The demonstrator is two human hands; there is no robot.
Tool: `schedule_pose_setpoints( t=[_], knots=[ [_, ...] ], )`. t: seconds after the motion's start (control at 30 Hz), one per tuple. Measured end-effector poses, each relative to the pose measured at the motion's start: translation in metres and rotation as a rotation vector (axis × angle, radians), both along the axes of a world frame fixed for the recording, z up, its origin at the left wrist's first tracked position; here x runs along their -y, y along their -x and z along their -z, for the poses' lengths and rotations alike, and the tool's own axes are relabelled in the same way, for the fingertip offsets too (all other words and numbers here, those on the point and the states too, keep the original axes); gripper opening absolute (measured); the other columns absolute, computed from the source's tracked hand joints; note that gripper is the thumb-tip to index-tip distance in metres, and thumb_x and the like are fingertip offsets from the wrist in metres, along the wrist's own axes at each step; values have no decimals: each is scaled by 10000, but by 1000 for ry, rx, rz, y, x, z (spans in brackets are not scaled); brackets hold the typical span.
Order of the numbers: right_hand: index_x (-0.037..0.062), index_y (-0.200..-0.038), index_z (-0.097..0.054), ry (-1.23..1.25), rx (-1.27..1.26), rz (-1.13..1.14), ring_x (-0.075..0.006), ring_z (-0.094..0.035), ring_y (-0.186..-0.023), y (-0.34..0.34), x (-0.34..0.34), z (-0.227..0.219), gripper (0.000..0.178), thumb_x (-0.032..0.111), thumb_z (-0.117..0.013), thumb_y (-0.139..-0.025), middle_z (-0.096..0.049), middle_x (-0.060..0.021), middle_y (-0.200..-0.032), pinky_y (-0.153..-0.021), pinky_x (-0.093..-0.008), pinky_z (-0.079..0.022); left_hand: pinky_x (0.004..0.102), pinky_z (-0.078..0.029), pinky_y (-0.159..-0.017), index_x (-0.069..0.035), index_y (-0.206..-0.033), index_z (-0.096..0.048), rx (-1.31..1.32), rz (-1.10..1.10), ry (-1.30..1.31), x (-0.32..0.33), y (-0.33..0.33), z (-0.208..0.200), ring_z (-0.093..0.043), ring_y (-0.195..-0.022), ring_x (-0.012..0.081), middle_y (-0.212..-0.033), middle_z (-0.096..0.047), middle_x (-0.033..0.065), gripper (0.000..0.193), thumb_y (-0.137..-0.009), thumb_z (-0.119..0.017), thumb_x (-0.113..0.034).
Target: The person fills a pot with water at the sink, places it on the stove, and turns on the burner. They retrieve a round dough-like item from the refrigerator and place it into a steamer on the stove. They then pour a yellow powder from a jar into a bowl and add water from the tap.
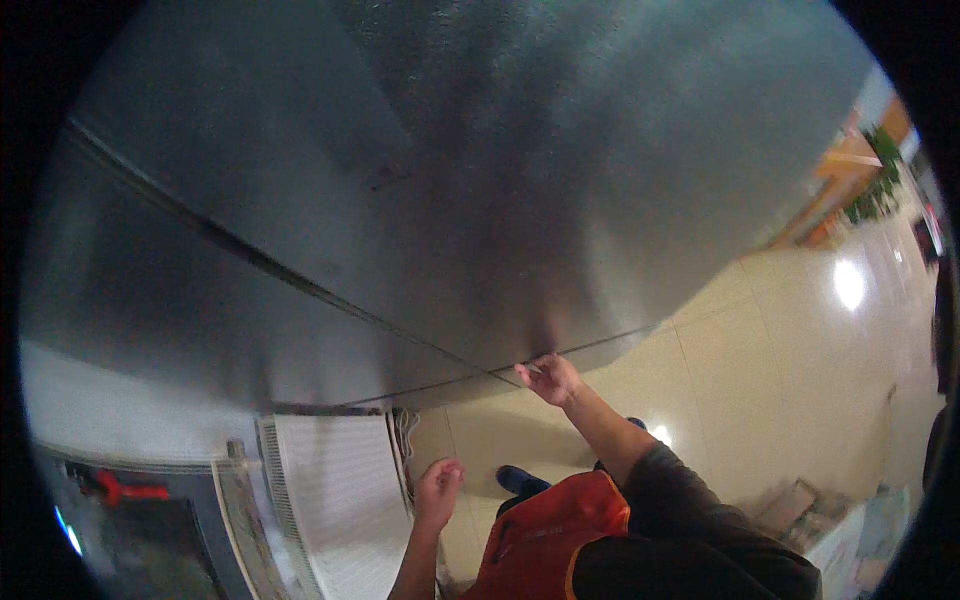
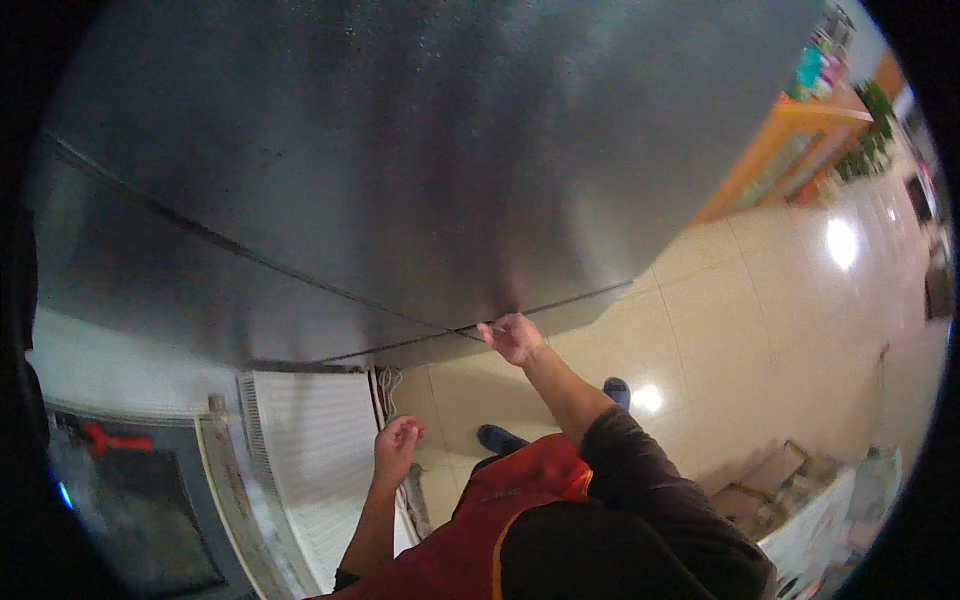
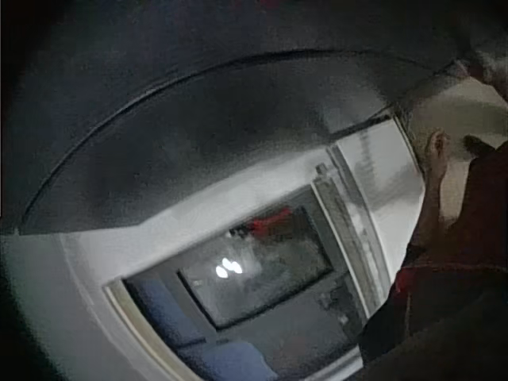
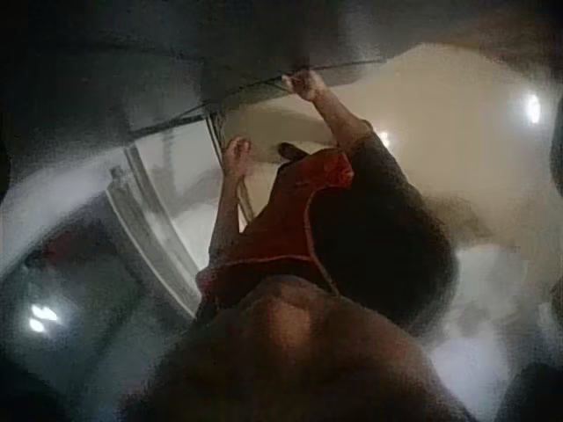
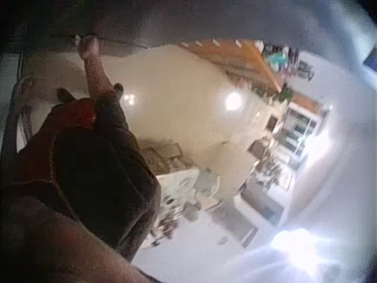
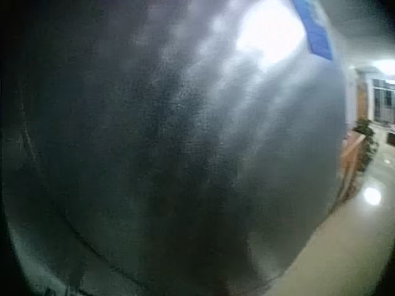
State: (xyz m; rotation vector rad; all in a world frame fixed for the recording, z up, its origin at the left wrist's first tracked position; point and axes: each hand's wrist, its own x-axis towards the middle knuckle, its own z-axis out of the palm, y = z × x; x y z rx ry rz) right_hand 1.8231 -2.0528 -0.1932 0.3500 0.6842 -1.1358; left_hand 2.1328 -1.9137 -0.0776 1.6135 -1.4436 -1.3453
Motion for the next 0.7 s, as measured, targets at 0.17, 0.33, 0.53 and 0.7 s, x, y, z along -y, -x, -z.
schedule_pose_setpoints(
  t=[0.17,0.33,0.53,0.7],
  knots=[
    [56,-1016,-424,14,-47,240,-354,-624,-860,-38,8,10,162,-11,-486,-883,-500,-130,-988,-701,-415,-564,259,-515,-813,-6,-1144,-643,-15,134,27,37,-62,-26,-630,-890,105,-1035,-688,57,210,-958,-612,-95],
    [76,-932,-458,-144,-124,293,-298,-561,-771,-42,9,21,146,-40,-490,-849,-477,-99,-880,-633,-410,-528,265,-521,-851,6,-1188,-602,-67,166,76,58,-82,-63,-628,-948,127,-1066,-661,64,224,-969,-577,-36],
    [132,-1063,-534,-32,-248,279,-223,-525,-755,-33,-60,39,122,160,-539,-945,-527,-55,-942,-629,-368,-471,303,-537,-902,9,-1203,-588,-159,118,234,59,-108,-93,-620,-1001,142,-1114,-640,82,239,-967,-583,-30],
    [135,-1089,-643,213,-337,277,-267,-603,-919,12,-172,61,271,359,-540,-973,-641,-67,-1085,-810,-403,-505,294,-537,-893,10,-1202,-584,-248,56,190,74,-98,-83,-611,-1011,139,-1106,-628,76,249,-955,-598,-20]
  ],
)
